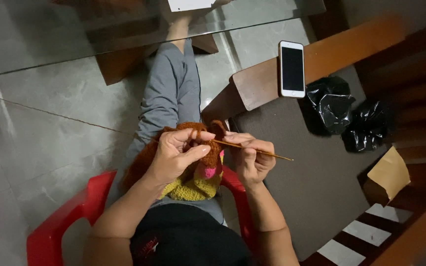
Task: Crocheting a multi-colored fabric piece using a crochet hook and yarn while sitting in a chair and then on the floor.
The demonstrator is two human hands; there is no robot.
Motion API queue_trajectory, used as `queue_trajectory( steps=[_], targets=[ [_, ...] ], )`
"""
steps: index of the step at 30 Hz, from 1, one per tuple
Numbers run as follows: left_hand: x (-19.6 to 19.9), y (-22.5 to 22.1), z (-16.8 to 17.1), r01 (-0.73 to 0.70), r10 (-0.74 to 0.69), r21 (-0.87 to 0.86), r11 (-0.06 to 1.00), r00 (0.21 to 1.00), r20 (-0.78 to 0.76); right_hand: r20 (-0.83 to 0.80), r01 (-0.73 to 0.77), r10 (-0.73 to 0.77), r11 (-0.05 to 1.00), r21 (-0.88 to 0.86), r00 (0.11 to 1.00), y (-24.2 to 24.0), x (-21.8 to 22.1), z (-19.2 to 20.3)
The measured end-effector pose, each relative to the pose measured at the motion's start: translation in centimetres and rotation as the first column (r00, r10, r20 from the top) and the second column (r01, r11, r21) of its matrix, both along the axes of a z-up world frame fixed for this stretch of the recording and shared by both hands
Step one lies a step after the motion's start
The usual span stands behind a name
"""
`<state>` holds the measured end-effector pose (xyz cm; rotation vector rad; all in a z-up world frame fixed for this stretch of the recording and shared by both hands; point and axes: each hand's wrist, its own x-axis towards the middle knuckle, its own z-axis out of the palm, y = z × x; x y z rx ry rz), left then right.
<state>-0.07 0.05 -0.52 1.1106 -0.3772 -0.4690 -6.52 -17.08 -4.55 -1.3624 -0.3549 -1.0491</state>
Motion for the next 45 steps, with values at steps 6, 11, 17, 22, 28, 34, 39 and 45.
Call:
queue_trajectory(
  steps=[6,11,17,22,28,34,39,45],
  targets=[
    [-0.3,0.0,-0.6,-0.013,0.013,0.019,1.000,1.000,0.005,-0.117,-0.082,0.078,0.996,-0.034,0.990,0.3,-0.1,-0.4],
    [-0.1,0.0,-0.2,-0.013,0.012,0.023,1.000,0.998,0.054,-0.052,0.014,-0.021,0.992,-0.123,0.998,0.3,0.1,-1.5],
    [0.0,0.2,0.4,-0.013,0.011,0.014,1.000,0.989,0.147,-0.021,0.019,-0.020,0.999,-0.040,1.000,0.6,0.0,-1.0],
    [0.1,0.3,0.6,-0.015,0.012,0.030,0.999,0.993,0.115,-0.071,0.042,-0.043,0.999,-0.022,0.997,0.2,-0.4,-1.7],
    [0.6,0.1,-0.4,-0.049,0.052,-0.038,0.998,0.995,0.083,-0.083,0.023,-0.018,0.998,0.063,0.996,0.0,-0.1,-2.2],
    [1.1,0.1,-0.9,-0.159,0.148,0.056,0.986,0.974,0.171,-0.147,0.016,-0.002,0.996,0.091,0.989,0.1,-0.4,-1.9],
    [1.1,0.1,-1.1,-0.184,0.168,0.078,0.980,0.970,0.176,-0.128,-0.009,0.024,0.993,0.115,0.992,-0.3,-0.4,-2.7],
    [1.1,0.2,-1.2,-0.189,0.169,0.090,0.978,0.967,0.191,-0.131,0.002,0.011,0.995,0.100,0.991,0.3,-0.3,-1.6]
  ],
)
